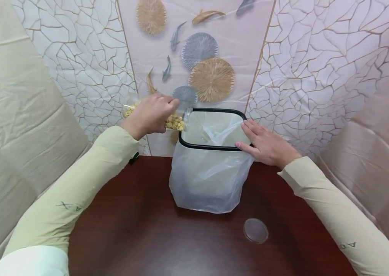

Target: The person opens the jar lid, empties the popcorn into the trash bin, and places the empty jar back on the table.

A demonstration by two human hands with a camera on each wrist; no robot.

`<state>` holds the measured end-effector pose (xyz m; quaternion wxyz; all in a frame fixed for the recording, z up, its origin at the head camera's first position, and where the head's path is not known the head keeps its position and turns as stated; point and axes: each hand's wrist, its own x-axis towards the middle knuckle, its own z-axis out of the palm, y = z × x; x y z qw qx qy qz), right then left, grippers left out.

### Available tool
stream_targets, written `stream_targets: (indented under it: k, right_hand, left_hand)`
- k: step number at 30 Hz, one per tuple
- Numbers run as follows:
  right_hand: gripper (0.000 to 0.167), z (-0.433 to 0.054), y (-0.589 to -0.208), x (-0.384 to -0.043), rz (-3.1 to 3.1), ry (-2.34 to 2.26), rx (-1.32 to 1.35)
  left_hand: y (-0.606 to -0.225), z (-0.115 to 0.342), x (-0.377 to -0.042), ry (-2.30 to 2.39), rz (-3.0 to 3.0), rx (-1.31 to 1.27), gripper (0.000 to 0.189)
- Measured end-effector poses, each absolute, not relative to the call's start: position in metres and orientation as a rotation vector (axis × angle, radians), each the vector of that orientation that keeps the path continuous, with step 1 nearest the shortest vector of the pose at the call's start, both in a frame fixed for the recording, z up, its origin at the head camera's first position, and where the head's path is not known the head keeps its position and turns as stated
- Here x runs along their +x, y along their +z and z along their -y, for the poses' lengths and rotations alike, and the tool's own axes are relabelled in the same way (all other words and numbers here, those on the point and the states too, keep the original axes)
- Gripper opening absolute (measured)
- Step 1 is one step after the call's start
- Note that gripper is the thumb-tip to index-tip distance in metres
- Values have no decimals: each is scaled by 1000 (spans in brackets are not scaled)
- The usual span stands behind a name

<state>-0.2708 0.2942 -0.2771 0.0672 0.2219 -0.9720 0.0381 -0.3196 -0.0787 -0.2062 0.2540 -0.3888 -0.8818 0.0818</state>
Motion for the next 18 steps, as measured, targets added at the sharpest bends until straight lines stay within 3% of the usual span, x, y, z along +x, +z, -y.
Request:
stream_targets:
  k: [18]
  right_hand:
    - [83,-292,-278,-272,2949,119,657]
  left_hand:
    - [-186,52,-320,675,2199,-1194,40]
